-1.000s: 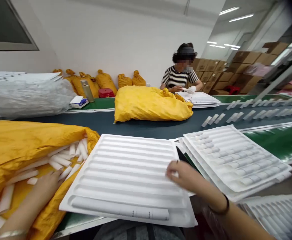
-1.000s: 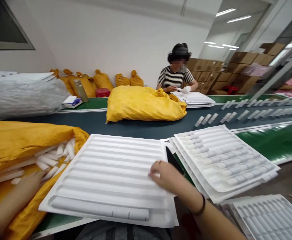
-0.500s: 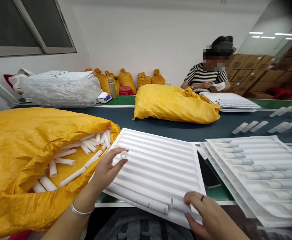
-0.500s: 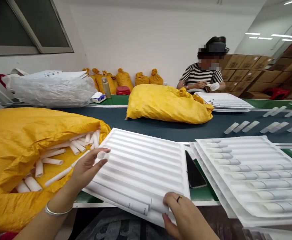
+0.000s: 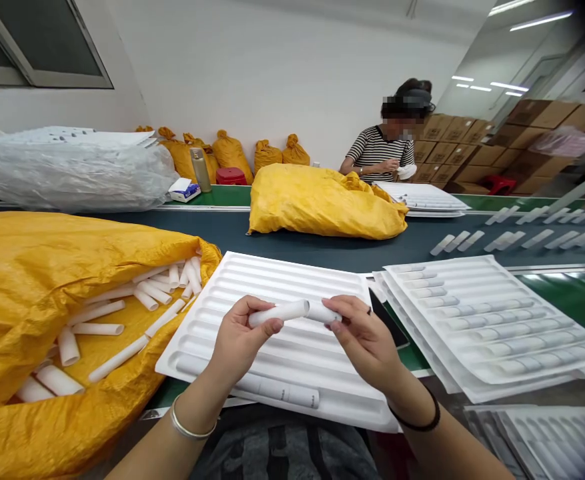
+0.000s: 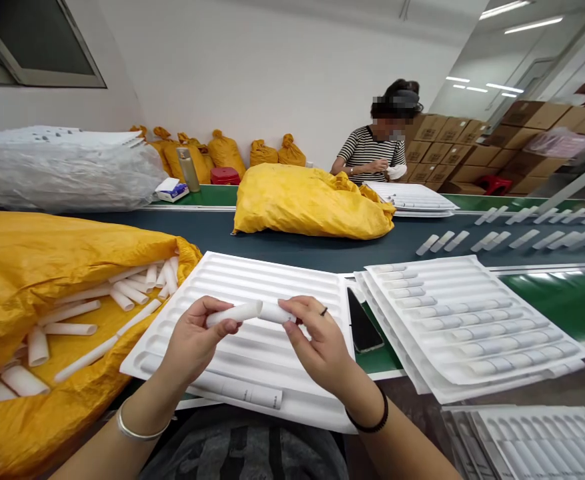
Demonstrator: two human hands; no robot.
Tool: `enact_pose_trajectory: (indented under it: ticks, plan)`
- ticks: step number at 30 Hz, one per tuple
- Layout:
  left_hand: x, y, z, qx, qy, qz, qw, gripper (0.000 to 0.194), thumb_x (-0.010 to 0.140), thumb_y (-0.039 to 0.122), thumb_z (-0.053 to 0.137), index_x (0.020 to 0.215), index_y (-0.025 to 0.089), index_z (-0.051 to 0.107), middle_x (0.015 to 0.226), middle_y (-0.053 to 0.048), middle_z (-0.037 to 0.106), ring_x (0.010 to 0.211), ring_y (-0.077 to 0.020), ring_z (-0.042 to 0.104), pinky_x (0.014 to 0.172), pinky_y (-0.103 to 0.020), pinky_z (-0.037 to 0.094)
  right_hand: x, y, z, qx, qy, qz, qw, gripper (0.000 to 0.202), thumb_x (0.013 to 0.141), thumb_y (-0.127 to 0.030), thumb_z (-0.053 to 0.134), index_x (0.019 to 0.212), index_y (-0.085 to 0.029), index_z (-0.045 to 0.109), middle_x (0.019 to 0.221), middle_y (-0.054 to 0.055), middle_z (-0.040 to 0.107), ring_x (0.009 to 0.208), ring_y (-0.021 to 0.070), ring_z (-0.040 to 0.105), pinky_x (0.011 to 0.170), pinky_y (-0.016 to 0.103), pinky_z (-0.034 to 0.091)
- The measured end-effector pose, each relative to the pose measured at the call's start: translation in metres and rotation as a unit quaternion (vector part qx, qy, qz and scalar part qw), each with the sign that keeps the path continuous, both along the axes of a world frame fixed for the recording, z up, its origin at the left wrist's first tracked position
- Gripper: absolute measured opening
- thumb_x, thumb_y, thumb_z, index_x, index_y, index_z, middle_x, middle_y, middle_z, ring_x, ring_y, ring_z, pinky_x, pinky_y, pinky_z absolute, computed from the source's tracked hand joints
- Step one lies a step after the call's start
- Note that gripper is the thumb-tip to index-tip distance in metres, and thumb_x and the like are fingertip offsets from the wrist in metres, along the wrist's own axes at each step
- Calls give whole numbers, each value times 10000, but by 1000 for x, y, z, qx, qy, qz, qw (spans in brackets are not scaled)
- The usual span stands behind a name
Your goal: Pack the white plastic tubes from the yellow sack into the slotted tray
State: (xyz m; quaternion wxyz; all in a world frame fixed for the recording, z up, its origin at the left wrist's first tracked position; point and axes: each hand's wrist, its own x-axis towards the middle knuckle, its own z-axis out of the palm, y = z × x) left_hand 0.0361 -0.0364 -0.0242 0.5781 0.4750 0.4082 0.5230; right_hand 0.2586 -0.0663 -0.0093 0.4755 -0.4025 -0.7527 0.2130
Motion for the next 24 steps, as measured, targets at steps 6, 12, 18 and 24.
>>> enact_pose_trajectory:
  ticks: [6, 12, 18, 24]
  plan:
    - [-23, -7, 14, 136, 284, -78, 946, 275, 816, 400, 635, 1025, 222, 640, 957, -22, 673, 863, -178, 608, 761, -269, 468, 12, 14, 18, 59, -138, 70, 986, 370, 918, -113, 456, 1258, -236, 536, 1161, 104, 533, 1092, 202, 544, 923, 370, 482]
    - [-26, -16, 16, 267, 351, -59, 895, 254, 872, 319, 572, 1095, 197, 587, 957, -47, 672, 863, -177, 626, 758, -268, 490, 0, 16, 15, 30, -115, 76, 990, 283, 926, -191, 494, 1203, -226, 546, 1064, 87, 613, 1027, 195, 580, 878, 350, 494]
    - [-29, -19, 8, 394, 374, -10, 839, 297, 865, 185, 587, 1155, 180, 523, 970, -52, 645, 913, -152, 605, 813, -235, 484, -6, 16, 10, -47, -47, 59, 996, 236, 916, -242, 530, 1136, -201, 605, 976, 73, 621, 853, 159, 610, 744, 287, 510]
    - [-25, -21, 2, 462, 406, -7, 789, 389, 859, 125, 577, 1233, 182, 483, 1024, -75, 629, 979, -181, 586, 882, -283, 480, -16, 9, 10, -200, 69, 95, 973, 274, 900, -345, 549, 1074, -151, 630, 879, 56, 597, 642, 100, 581, 583, 231, 507]
